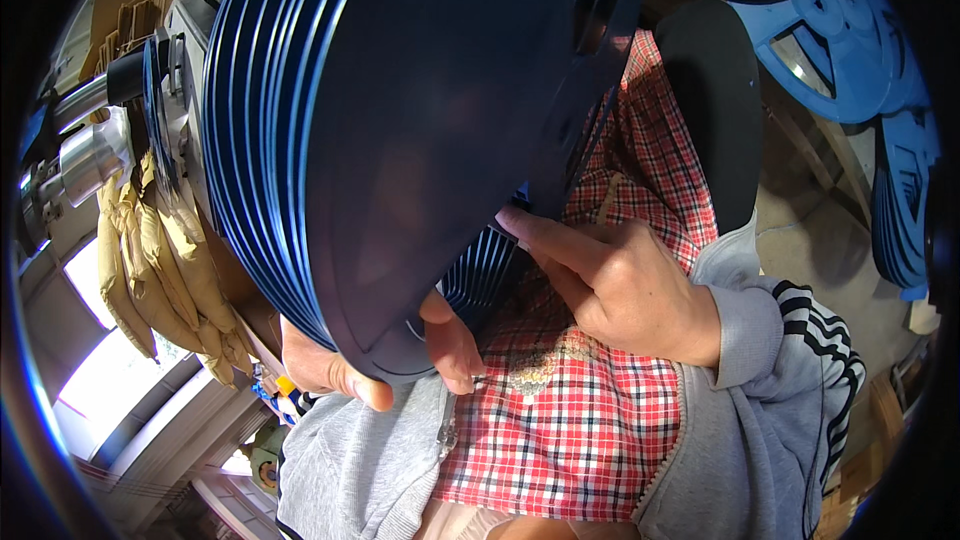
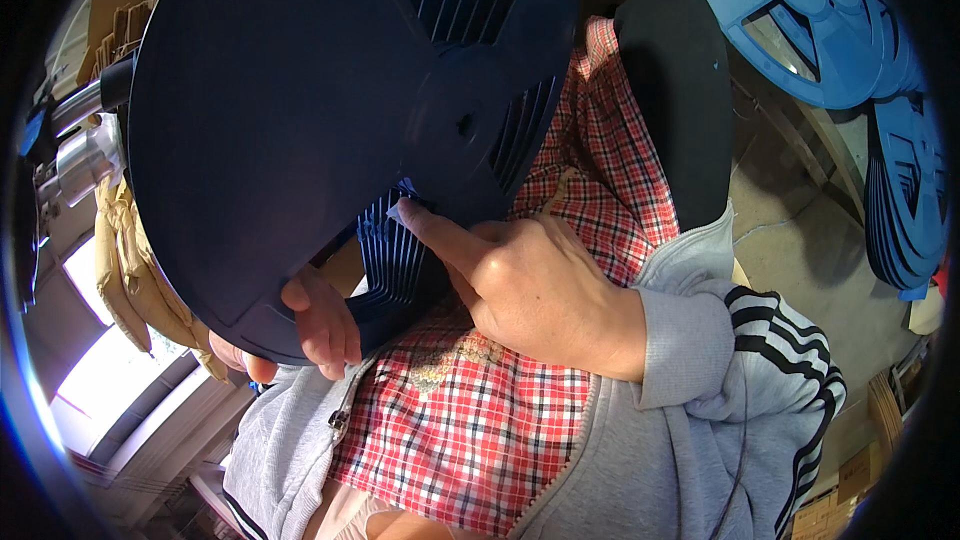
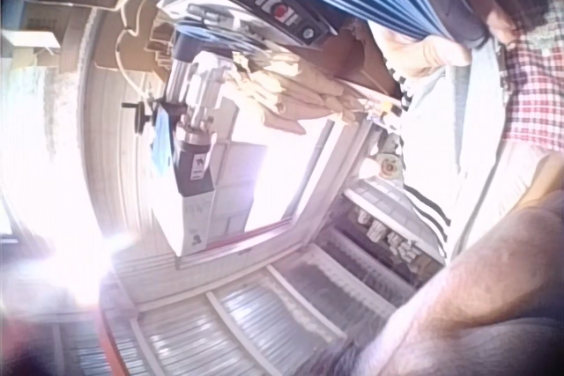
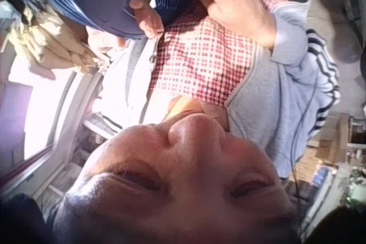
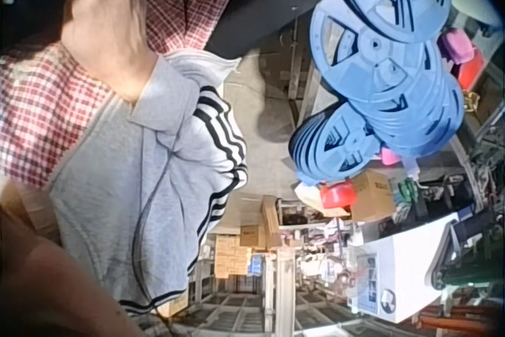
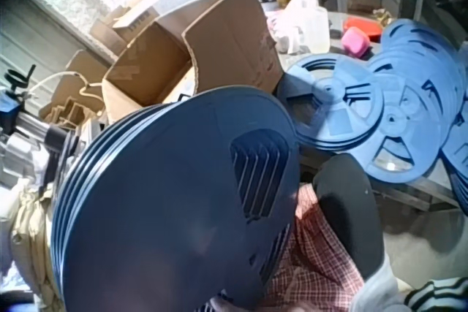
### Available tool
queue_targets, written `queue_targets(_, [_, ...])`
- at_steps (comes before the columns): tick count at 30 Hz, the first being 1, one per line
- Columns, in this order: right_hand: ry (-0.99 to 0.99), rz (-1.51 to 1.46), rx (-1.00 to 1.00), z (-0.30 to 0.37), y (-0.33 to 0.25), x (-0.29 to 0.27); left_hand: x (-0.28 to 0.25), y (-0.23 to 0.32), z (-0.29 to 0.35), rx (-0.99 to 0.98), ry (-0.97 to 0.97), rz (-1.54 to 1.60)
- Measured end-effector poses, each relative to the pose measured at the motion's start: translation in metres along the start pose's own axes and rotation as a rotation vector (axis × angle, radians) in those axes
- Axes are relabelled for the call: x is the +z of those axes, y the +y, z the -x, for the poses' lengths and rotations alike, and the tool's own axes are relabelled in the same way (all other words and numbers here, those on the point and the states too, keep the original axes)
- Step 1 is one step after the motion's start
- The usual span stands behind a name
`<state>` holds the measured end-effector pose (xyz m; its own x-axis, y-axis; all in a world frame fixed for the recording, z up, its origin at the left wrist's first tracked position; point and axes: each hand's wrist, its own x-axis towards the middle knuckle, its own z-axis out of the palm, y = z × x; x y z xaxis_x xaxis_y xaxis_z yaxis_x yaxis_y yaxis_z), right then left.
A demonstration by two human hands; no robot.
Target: The person wipes the surfaces of blue plastic reel-like parts with a pink cloth, then stacks them. The person later picks up a stack of the parts and runs a finger along the edges, appearing to check for burrs or residue.
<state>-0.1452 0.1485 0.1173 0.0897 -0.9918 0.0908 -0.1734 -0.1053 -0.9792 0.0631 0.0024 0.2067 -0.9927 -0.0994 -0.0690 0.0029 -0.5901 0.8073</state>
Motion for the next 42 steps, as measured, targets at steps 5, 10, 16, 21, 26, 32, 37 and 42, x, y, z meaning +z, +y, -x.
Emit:
queue_targets(5, [-0.095, 0.002, -0.010, 0.001, 0.001, 0.001, -0.012, -0.003, -0.005, -0.001, -0.043, 0.044])
queue_targets(10, [-0.042, 0.001, -0.018, 0.002, 0.001, 0.005, -0.010, 0.000, -0.008, -0.014, -0.056, 0.064])
queue_targets(16, [-0.069, 0.021, -0.009, 0.001, 0.002, 0.002, -0.012, -0.001, -0.009, 0.004, -0.051, 0.016])
queue_targets(21, [0.011, -0.004, -0.031, 0.000, 0.003, 0.005, -0.013, -0.006, -0.009, 0.079, -0.102, 0.085])
queue_targets(26, [0.040, 0.009, 0.000, -0.005, 0.005, 0.007, -0.018, -0.006, -0.011, 0.101, -0.157, 0.095])
queue_targets(32, [-0.058, 0.003, -0.045, -0.003, 0.000, 0.003, -0.013, 0.002, -0.013, -0.012, -0.100, 0.020])
queue_targets(37, [-0.044, -0.049, -0.045, -0.001, -0.002, 0.008, -0.012, 0.001, -0.008, -0.025, -0.092, 0.035])
queue_targets(42, [0.078, -0.020, -0.043, -0.005, -0.001, 0.008, -0.009, -0.005, -0.004, 0.058, -0.084, 0.070])
